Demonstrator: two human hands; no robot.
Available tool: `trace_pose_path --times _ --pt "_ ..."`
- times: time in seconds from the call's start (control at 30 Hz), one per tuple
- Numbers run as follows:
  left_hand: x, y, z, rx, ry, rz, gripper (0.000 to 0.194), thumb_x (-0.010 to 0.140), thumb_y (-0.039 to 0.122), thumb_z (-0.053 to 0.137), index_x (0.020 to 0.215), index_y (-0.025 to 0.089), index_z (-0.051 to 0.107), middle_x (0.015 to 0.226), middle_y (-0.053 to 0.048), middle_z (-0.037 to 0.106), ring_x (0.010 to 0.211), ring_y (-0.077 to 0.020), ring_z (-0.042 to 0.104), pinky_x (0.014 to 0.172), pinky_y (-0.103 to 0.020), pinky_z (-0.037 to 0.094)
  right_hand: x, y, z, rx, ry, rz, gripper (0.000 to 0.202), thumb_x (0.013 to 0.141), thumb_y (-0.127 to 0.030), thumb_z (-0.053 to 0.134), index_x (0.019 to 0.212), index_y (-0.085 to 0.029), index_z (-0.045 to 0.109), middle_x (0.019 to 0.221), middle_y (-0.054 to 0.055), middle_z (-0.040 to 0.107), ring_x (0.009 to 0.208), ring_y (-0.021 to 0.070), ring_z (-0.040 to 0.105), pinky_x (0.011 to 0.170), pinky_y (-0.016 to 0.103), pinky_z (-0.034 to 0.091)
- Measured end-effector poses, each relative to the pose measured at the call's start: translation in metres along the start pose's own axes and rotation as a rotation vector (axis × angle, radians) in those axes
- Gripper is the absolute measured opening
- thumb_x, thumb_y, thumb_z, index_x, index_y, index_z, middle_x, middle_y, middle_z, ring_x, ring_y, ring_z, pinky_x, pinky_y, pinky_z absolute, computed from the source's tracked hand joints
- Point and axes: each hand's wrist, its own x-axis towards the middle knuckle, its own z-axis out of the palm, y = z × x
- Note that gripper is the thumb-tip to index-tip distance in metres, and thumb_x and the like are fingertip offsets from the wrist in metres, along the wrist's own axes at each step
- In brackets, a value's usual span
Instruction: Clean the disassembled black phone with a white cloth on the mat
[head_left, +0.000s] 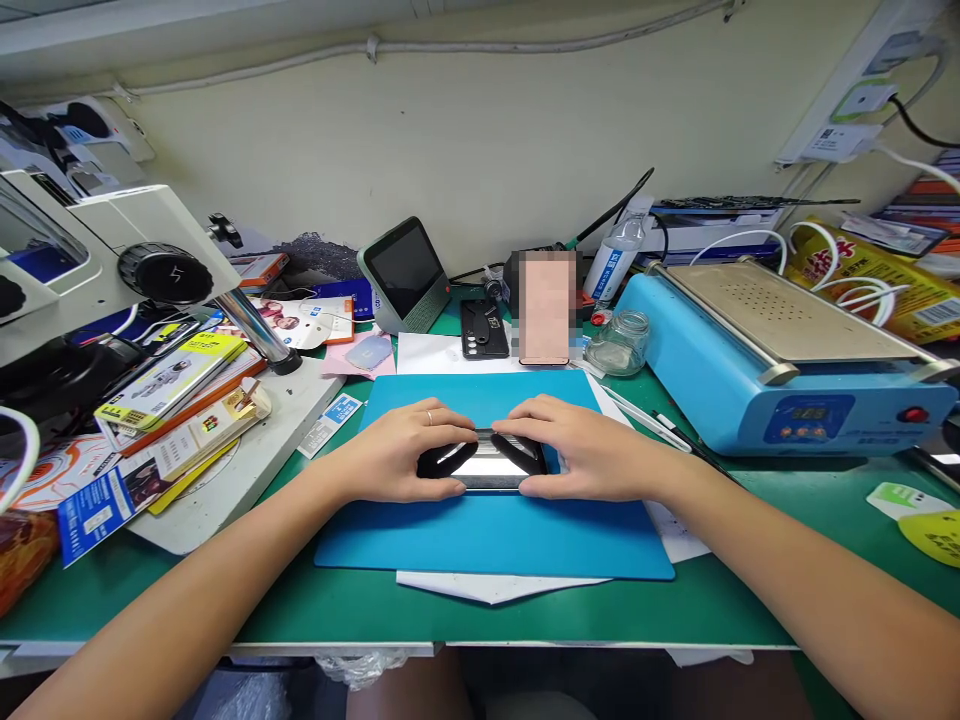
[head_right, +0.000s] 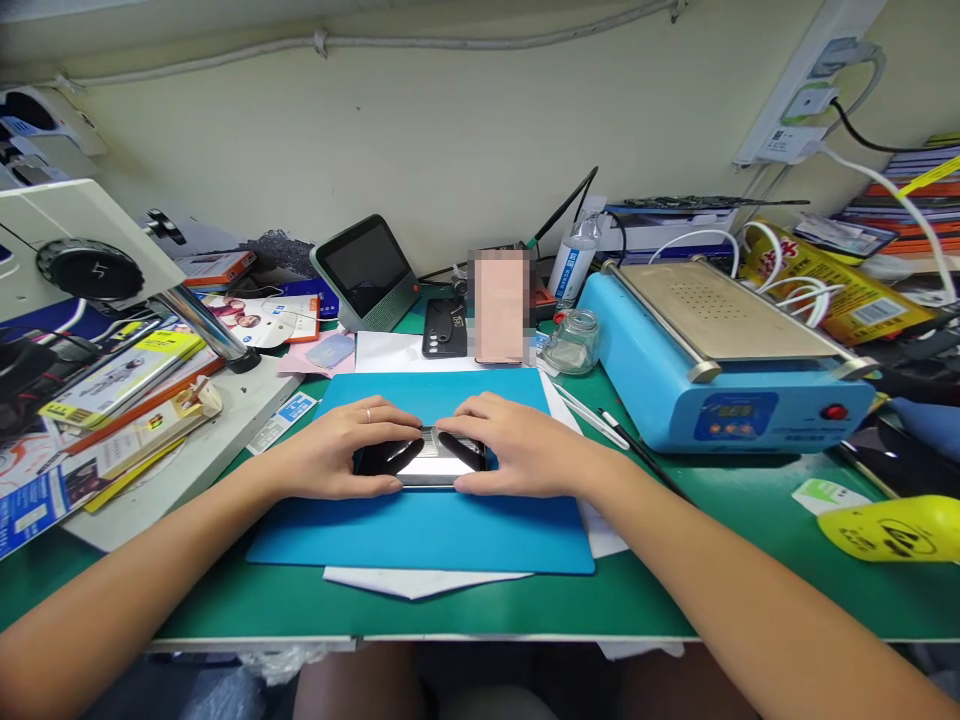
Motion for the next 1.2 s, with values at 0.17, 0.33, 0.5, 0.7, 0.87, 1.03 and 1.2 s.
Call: trace_pose_path --times 0.17,0.33,0.5,0.7,0.87,1.03,1.2 --pt "0.0008 -0.0016 0.0007 -0.029 -0.018 -0.018 0.052 0.090 0.048 0.067 0.136 0.024 0.059 0.138 -0.009 0.062 0.118 -0.0269 0.060 0.102 -0.041 0.049 0.0003 0.0043 0.0003 0.042 -0.014 0.001 0.063 0.091 -0.058 0.062 0.144 -0.025 0.055 0.131 0.012 0.058 0.119 0.0301 0.054 0.097 0.044 0.047" --pt "0.0006 -0.0017 0.0013 -0.014 -0.012 -0.017 0.055 0.090 0.047 0.067 0.138 0.024 0.057 0.140 -0.010 0.061 0.120 -0.0276 0.059 0.103 -0.042 0.048 -0.0007 0.0040 0.0007 0.038 -0.009 0.005 0.063 0.092 -0.057 0.062 0.145 -0.026 0.053 0.132 0.012 0.057 0.118 0.0295 0.055 0.098 0.044 0.048" --pt "-0.0007 -0.0011 0.0010 0.008 0.000 -0.005 0.056 0.091 0.048 0.066 0.141 0.024 0.054 0.142 -0.010 0.060 0.120 -0.0274 0.059 0.103 -0.042 0.048 -0.0022 0.0028 -0.0015 0.020 0.009 0.015 0.063 0.088 -0.055 0.066 0.144 -0.027 0.054 0.131 0.011 0.055 0.115 0.0293 0.056 0.095 0.043 0.049" --pt "0.0005 0.0013 0.0000 0.011 -0.007 0.015 0.060 0.091 0.046 0.066 0.145 0.025 0.050 0.142 -0.010 0.060 0.121 -0.0273 0.058 0.103 -0.042 0.050 -0.0043 0.0027 -0.0065 -0.010 -0.013 0.029 0.061 0.088 -0.056 0.066 0.139 -0.023 0.059 0.129 0.012 0.057 0.114 0.0302 0.057 0.094 0.044 0.050" --pt "0.0003 0.0031 0.0008 0.001 -0.008 0.003 0.057 0.092 0.044 0.065 0.143 0.025 0.052 0.140 -0.010 0.062 0.121 -0.0276 0.058 0.101 -0.042 0.052 -0.0038 0.0024 -0.0068 0.004 -0.024 0.033 0.061 0.088 -0.057 0.065 0.138 -0.023 0.059 0.130 0.012 0.056 0.116 0.0309 0.056 0.095 0.045 0.050" --pt "0.0005 0.0041 0.0020 0.016 -0.007 -0.015 0.056 0.091 0.043 0.066 0.143 0.024 0.052 0.140 -0.009 0.062 0.122 -0.0271 0.058 0.099 -0.041 0.053 -0.0036 0.0027 -0.0069 0.008 -0.050 0.054 0.073 0.082 -0.061 0.071 0.143 -0.025 0.055 0.134 0.012 0.054 0.119 0.0320 0.054 0.097 0.045 0.049" --pt "0.0012 0.0054 0.0003 0.033 -0.021 -0.027 0.057 0.091 0.044 0.066 0.142 0.022 0.053 0.141 -0.009 0.062 0.121 -0.0273 0.059 0.098 -0.041 0.053 -0.0036 0.0026 -0.0075 0.009 -0.060 0.075 0.073 0.082 -0.060 0.071 0.143 -0.023 0.056 0.136 0.012 0.053 0.120 0.0327 0.054 0.097 0.046 0.049"
